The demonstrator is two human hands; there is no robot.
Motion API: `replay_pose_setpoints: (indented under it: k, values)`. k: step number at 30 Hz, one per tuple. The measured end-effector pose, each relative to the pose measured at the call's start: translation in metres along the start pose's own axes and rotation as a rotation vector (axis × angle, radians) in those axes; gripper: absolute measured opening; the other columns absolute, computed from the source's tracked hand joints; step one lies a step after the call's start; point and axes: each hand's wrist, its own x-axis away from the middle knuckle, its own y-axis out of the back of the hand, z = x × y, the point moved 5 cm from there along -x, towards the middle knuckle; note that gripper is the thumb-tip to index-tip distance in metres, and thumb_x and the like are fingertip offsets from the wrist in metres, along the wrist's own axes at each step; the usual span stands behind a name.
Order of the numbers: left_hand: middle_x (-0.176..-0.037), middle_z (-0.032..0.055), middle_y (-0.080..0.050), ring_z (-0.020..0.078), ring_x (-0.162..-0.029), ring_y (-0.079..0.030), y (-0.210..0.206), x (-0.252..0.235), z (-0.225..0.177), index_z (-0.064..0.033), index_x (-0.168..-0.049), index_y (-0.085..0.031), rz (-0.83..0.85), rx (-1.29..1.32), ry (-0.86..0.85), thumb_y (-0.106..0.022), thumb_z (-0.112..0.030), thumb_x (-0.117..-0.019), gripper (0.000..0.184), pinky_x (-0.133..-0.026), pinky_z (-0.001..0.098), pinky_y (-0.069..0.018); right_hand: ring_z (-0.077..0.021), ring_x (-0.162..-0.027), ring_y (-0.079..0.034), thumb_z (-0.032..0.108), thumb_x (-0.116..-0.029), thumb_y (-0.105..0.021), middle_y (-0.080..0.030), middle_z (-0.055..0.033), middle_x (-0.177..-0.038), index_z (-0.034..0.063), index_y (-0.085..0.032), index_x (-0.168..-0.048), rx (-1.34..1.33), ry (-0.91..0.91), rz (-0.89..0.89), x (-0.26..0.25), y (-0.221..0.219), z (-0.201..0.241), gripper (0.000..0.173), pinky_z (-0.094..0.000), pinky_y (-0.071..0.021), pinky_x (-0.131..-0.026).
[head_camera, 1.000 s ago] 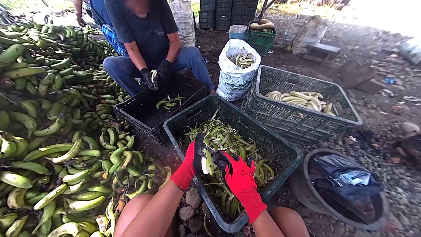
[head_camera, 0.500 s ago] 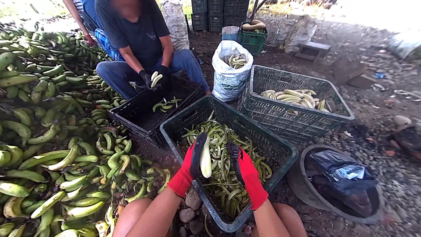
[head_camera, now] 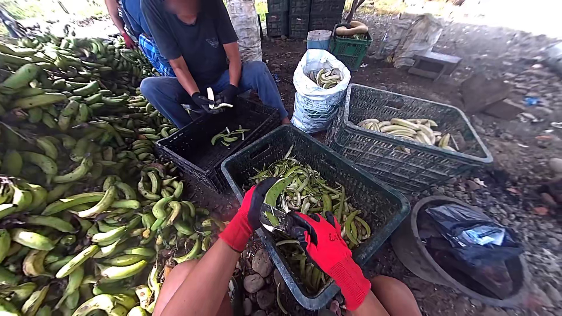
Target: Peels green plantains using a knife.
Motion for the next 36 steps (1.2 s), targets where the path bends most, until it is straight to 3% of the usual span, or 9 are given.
replay_pose_setpoints:
  k: [5,11,16,18,19,22,26,31,36]
  values:
    - [-0.125,0.0174,-0.066,0.0098,-0.115,-0.061,-0.003,0.014,-0.013,0.0088,-0.13,-0.06,0.049,-0.566,-0.395,-0.045,-0.012,-0.1019,0.038,-0.105,0.0257,-0.0451,-0.0334,-0.135,-0.054,0.039,-0.1038,-0.049,-0.063,-0.0144,-0.139,0.03,-0.053,-0.151,0.009,-0.09,-0.03,-0.009,0.001,-0.002,0.048,-0.0661,-0.0148,-0.122]
    - [-0.105,0.006,-0.066,0.0077,-0.093,-0.065,-0.019,0.01,0.008,0.0009,-0.126,-0.056,0.011,0.019,-0.158,-0.033,-0.013,-0.1092,0.032,-0.085,0.0257,-0.0559,-0.0421,-0.134,-0.053,0.035,-0.103,-0.052,-0.06,-0.0236,-0.139,0.0259,-0.05,-0.153,0.041,-0.271,-0.207,-0.029,0.012,-0.009,0.051,-0.0662,-0.0202,-0.12]
    - [-0.113,0.0081,-0.068,0.0107,-0.1,-0.066,-0.03,0.025,0.004,0.0004,-0.129,-0.06,0.069,0.001,-0.154,-0.031,-0.014,-0.1088,0.039,-0.092,0.0288,-0.0552,-0.0411,-0.131,-0.058,0.033,-0.1118,-0.037,-0.062,-0.0251,-0.137,0.01,-0.044,-0.155,-0.204,-0.543,-0.303,-0.031,0.034,-0.053,0.049,-0.0622,-0.0391,-0.111]
    - [-0.096,0.0037,-0.068,0.0085,-0.078,-0.066,-0.025,0.025,0.002,-0.0029,-0.123,-0.061,0.029,0.022,-0.108,-0.031,-0.016,-0.1096,0.036,-0.071,0.0247,-0.0575,-0.0348,-0.134,-0.056,0.026,-0.1124,-0.037,-0.059,-0.0249,-0.142,0.0024,-0.043,-0.154,-0.405,-0.491,-0.369,-0.025,0.04,-0.064,0.048,-0.0524,-0.0396,-0.114]
    - [-0.091,0.0036,-0.067,0.0095,-0.072,-0.065,-0.02,0.021,0.004,-0.0036,-0.121,-0.062,0.017,0.028,-0.07,-0.032,-0.018,-0.1102,0.035,-0.066,0.0255,-0.0573,-0.0277,-0.127,-0.06,0.025,-0.112,-0.038,-0.061,-0.0218,-0.138,0.0011,-0.045,-0.152,-0.516,-0.429,-0.413,-0.022,0.038,-0.067,0.047,-0.0447,-0.0446,-0.11]
    - [-0.094,0.0039,-0.066,0.0102,-0.08,-0.065,0.004,0.004,0.03,-0.004,-0.119,-0.06,0.003,-0.134,0.035,-0.033,-0.022,-0.1112,0.033,-0.073,0.0291,-0.0576,-0.0073,-0.067,-0.061,0.025,-0.1112,-0.039,-0.062,-0.002,-0.086,0.0011,-0.056,-0.133,-0.973,-0.141,-0.512,-0.024,0.019,-0.068,0.036,-0.0246,-0.0553,-0.062]
    - [-0.099,0.0077,-0.067,0.0137,-0.087,-0.067,0.016,-0.009,0.068,-0.0034,-0.122,-0.059,-0.017,-0.2,0.186,-0.035,-0.027,-0.1111,0.035,-0.077,0.034,-0.058,-0.012,-0.058,-0.059,0.029,-0.1125,-0.031,-0.061,-0.0021,-0.078,-0.0014,-0.052,-0.13,-1.388,0.099,-0.477,0.0,0.017,-0.058,0.041,-0.0295,-0.0558,-0.056]
    - [-0.073,0.0008,-0.066,0.007,-0.058,-0.061,-0.125,-0.047,-0.068,-0.0119,-0.101,-0.06,0.329,0.048,-0.028,-0.022,-0.041,-0.1108,0.049,-0.054,0.0206,-0.0521,-0.0191,-0.059,-0.066,0.042,-0.1109,-0.03,-0.065,-0.0081,-0.072,-0.0012,-0.061,-0.124,-1.878,0.206,-0.483,0.017,0.037,-0.085,0.055,-0.0389,-0.0611,-0.059]
    - [-0.116,0.0096,-0.065,0.0186,-0.087,-0.071,-0.193,-0.009,-0.164,-0.0143,-0.14,-0.05,0.309,-0.204,-0.248,-0.043,-0.044,-0.1086,0.043,-0.071,0.0322,-0.0608,-0.0213,-0.058,-0.065,0.047,-0.1108,-0.028,-0.064,-0.0085,-0.072,0.0021,-0.06,-0.122,-2.029,0.183,-0.547,0.029,0.051,-0.103,0.056,-0.0451,-0.0614,-0.063]
